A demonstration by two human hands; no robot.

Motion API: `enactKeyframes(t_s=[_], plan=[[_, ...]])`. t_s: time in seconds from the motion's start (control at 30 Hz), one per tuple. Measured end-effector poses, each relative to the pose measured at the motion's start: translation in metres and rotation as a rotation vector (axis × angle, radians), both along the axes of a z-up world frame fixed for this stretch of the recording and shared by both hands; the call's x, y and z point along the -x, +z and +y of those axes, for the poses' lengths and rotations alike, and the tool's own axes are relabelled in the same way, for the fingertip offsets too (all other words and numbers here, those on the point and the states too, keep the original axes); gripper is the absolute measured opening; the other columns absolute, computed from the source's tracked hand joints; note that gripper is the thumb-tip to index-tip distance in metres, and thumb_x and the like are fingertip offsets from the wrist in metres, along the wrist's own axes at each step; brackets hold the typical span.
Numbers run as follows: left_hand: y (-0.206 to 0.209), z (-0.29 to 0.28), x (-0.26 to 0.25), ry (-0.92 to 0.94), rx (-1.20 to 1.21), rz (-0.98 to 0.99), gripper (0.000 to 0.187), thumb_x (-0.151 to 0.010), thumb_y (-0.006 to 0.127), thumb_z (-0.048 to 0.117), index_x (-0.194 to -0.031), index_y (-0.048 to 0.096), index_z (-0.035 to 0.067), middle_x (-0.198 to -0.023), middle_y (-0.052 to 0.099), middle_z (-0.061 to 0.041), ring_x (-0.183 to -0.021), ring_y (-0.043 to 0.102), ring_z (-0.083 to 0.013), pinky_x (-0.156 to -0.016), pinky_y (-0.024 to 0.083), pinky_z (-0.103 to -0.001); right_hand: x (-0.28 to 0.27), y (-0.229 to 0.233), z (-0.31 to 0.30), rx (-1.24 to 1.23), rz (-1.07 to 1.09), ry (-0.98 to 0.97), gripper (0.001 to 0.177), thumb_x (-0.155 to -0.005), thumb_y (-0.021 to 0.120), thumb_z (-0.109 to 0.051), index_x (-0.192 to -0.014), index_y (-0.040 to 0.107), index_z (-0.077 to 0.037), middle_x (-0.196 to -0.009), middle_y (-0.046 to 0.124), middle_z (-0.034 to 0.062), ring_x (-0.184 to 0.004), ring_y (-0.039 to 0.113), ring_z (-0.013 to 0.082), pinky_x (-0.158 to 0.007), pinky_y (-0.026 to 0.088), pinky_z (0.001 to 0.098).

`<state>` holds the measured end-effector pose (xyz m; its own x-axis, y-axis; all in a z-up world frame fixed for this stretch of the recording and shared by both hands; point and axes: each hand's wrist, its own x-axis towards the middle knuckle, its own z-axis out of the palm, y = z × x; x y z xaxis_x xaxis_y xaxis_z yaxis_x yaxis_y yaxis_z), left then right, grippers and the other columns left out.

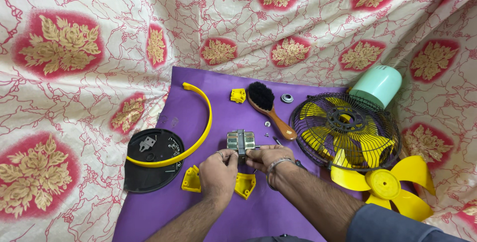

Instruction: The person uses a screwdriver to tighten screws on the fan motor housing. They hold the motor with one hand and turn the screwdriver with the other, then place the motor down and pick up two yellow plastic parts.

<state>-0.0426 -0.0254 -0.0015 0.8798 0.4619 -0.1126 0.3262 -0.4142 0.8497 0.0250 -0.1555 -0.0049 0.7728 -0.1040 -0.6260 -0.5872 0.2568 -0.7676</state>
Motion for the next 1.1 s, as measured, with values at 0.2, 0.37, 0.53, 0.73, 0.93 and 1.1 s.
enactKeyframes(t_s=[0.2,0.37,0.53,0.73,0.93,1.1], plan=[[-0.002,0.001,-0.001,0.019,0.043,0.033,0.021,-0.089,0.072,0.028,-0.098,0.080,0.011,-0.080,0.080,-0.006,-0.072,0.077,-0.0169,-0.072,0.059,-0.034,0.006,0.004,0.004,0.203,-0.139,0.062,0.028,-0.076,0.083,0.007,-0.089,0.058,0.003,-0.084,0.071,0.0146,-0.067,0.073,0.0241,-0.062,0.064,0.0325],[-0.014,-0.002,-0.008,0.130,0.388,0.000,0.023,-0.088,0.074,0.021,-0.101,0.080,0.003,-0.081,0.079,-0.006,-0.070,0.072,-0.0124,-0.067,0.058,-0.028,0.011,0.006,0.005,0.234,-0.210,0.096,0.025,-0.076,0.081,0.008,-0.089,0.061,0.002,-0.083,0.072,0.0109,-0.067,0.074,0.0207,-0.063,0.065,0.0306],[-0.016,-0.004,-0.007,0.176,0.556,0.013,0.024,-0.089,0.074,0.017,-0.104,0.079,0.000,-0.081,0.076,-0.006,-0.068,0.068,-0.0094,-0.063,0.056,-0.024,0.011,0.009,0.005,0.239,-0.190,0.102,0.025,-0.076,0.080,0.007,-0.091,0.062,0.001,-0.083,0.073,0.0112,-0.067,0.074,0.0203,-0.064,0.065,0.0311],[-0.008,-0.009,-0.003,0.180,0.387,0.013,0.025,-0.088,0.075,0.022,-0.102,0.082,0.002,-0.077,0.077,-0.003,-0.065,0.065,-0.0087,-0.064,0.052,-0.026,0.011,0.011,0.005,0.253,-0.184,0.148,0.024,-0.077,0.079,0.005,-0.093,0.061,0.001,-0.084,0.075,0.0131,-0.068,0.074,0.0203,-0.065,0.065,0.0312],[-0.009,-0.012,-0.004,0.202,0.459,0.002,0.025,-0.088,0.074,0.020,-0.103,0.080,0.002,-0.078,0.078,-0.004,-0.068,0.068,-0.0094,-0.067,0.054,-0.027,0.009,0.006,0.004,0.255,-0.175,0.141,0.024,-0.078,0.079,0.004,-0.096,0.063,0.001,-0.085,0.076,0.0140,-0.067,0.075,0.0208,-0.063,0.065,0.0315],[-0.013,-0.012,-0.004,0.219,0.448,0.021,0.024,-0.088,0.074,0.019,-0.103,0.080,0.002,-0.079,0.078,-0.005,-0.069,0.069,-0.0101,-0.068,0.056,-0.027,0.007,0.002,0.004,0.241,-0.166,0.141,0.025,-0.078,0.078,0.005,-0.098,0.063,0.001,-0.085,0.075,0.0146,-0.068,0.075,0.0214,-0.063,0.065,0.0313]])
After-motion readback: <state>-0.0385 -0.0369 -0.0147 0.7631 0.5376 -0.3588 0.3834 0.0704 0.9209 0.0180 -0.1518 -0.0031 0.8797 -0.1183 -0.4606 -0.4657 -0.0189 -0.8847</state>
